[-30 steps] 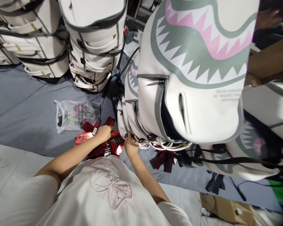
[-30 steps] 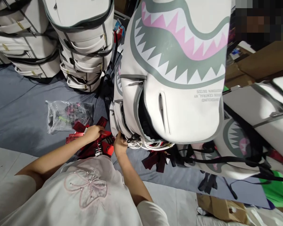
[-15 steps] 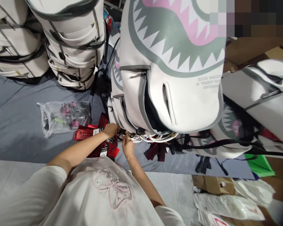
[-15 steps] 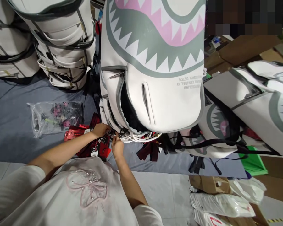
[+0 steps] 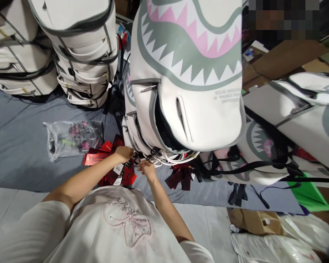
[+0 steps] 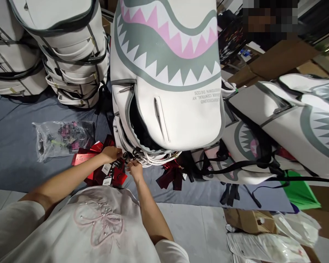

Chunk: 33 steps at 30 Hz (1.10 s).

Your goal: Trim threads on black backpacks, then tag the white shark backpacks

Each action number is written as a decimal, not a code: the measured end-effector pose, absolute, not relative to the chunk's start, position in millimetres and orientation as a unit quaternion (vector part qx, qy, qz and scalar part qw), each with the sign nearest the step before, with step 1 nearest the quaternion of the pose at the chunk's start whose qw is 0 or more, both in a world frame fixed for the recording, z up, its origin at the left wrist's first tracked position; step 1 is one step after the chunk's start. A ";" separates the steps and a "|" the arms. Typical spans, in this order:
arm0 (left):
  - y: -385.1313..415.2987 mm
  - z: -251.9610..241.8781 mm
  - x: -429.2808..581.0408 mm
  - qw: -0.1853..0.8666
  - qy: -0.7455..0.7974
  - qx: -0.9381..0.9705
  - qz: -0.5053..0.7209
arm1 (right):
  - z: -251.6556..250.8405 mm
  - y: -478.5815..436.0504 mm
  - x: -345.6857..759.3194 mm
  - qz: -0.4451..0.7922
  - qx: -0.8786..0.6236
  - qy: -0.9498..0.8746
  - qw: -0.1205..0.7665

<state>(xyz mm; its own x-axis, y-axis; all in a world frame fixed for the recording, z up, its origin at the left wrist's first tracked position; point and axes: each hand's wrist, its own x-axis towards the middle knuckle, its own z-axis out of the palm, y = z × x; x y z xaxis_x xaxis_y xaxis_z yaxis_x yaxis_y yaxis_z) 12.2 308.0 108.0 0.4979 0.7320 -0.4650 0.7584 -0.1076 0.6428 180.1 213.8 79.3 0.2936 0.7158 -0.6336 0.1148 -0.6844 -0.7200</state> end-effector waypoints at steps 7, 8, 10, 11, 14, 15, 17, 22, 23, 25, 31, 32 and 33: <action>302.4 101.6 -20.1 0.529 0.465 0.704 0.097 | 83.5 218.4 181.1 0.617 -0.685 -0.190 0.338; 299.9 98.9 -26.1 0.542 0.455 0.697 0.112 | 82.9 217.8 180.4 0.619 -0.682 -0.184 0.343; 293.7 93.1 -34.9 0.560 0.441 0.687 0.140 | 81.4 217.1 178.7 0.624 -0.677 -0.175 0.348; 290.1 90.2 -36.9 0.561 0.441 0.683 0.154 | 80.8 217.3 177.8 0.627 -0.676 -0.172 0.349; 279.0 83.0 -34.1 0.533 0.469 0.676 0.196 | 81.3 219.4 176.1 0.637 -0.668 -0.169 0.346; 275.7 81.4 -31.1 0.516 0.481 0.678 0.206 | 82.4 220.2 176.1 0.640 -0.665 -0.170 0.345; 270.0 79.8 -24.0 0.479 0.493 0.693 0.217 | 85.6 221.1 177.1 0.645 -0.659 -0.176 0.345; 259.5 78.9 -6.3 0.371 0.437 0.794 0.203 | 94.3 220.0 181.0 0.665 -0.646 -0.191 0.322; 257.6 77.7 -2.7 0.347 0.424 0.813 0.196 | 95.4 220.1 181.2 0.672 -0.642 -0.190 0.315; 253.9 73.9 4.2 0.299 0.403 0.845 0.186 | 96.5 221.4 180.8 0.683 -0.634 -0.187 0.312; 251.0 58.5 11.7 0.194 0.333 0.897 0.215 | 92.2 226.2 182.1 0.689 -0.616 -0.181 0.337; 252.6 56.7 10.7 0.185 0.323 0.901 0.222 | 90.2 226.5 183.2 0.690 -0.613 -0.178 0.340; 254.7 55.2 9.7 0.177 0.315 0.904 0.229 | 88.0 226.6 184.2 0.691 -0.611 -0.175 0.344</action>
